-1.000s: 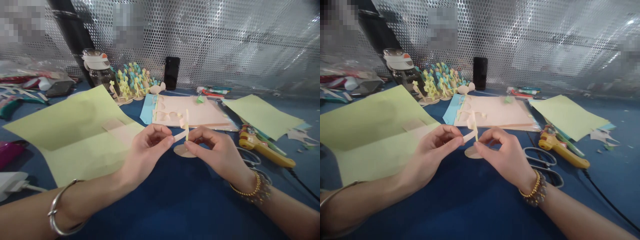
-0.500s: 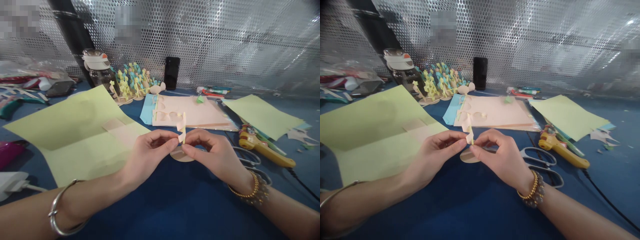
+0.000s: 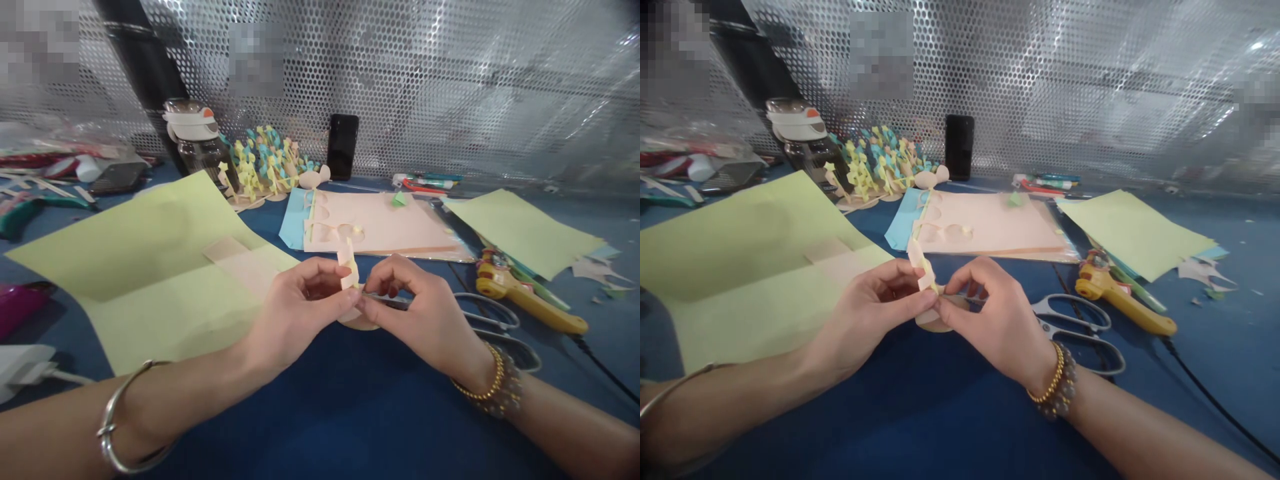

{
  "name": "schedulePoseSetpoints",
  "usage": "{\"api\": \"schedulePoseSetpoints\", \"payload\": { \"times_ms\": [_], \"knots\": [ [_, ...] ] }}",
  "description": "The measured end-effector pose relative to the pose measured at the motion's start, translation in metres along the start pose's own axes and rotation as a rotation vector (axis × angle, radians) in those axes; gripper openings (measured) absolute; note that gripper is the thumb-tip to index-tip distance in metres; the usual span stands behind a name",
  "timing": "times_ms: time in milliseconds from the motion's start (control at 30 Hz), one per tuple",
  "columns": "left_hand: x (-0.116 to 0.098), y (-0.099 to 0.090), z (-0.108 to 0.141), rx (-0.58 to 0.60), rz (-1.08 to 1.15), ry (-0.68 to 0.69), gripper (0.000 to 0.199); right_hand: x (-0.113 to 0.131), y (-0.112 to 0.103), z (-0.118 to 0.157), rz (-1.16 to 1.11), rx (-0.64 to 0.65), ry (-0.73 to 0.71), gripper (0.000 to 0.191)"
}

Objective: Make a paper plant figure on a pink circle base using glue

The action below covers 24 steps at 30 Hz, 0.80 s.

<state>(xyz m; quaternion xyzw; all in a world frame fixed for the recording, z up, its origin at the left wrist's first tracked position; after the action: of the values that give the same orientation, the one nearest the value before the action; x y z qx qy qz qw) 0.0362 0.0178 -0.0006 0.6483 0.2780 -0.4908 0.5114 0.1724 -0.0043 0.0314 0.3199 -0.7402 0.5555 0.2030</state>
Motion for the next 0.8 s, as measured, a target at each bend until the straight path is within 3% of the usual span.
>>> {"api": "schedulePoseSetpoints", "payload": {
  "times_ms": [300, 433, 800],
  "knots": [
    [-0.004, -0.008, -0.001, -0.092, -0.067, 0.000, 0.023, -0.009, -0.008, -0.004, -0.148, -0.018, 0.045, 0.019],
    [-0.005, -0.008, -0.001, -0.085, -0.052, 0.019, 0.023, -0.009, -0.002, -0.004, -0.107, 0.063, 0.035, 0.007],
    [-0.002, -0.008, -0.001, -0.058, -0.050, 0.052, 0.024, 0.003, -0.007, -0.001, -0.016, -0.031, -0.028, 0.008]
  ]
}}
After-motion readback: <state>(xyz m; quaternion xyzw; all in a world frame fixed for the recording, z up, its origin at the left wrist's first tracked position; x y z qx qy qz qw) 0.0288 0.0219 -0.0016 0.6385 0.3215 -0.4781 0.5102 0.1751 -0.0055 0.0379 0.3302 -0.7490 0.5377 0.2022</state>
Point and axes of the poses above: each hand's wrist, its own z-axis away from the middle knuckle, its own y-axis out of the palm, x = y × z, the point moved 8 cm from there along -z, towards the middle knuckle, and after that the axes turned 10 degrees about z, right-handed, at the moved point
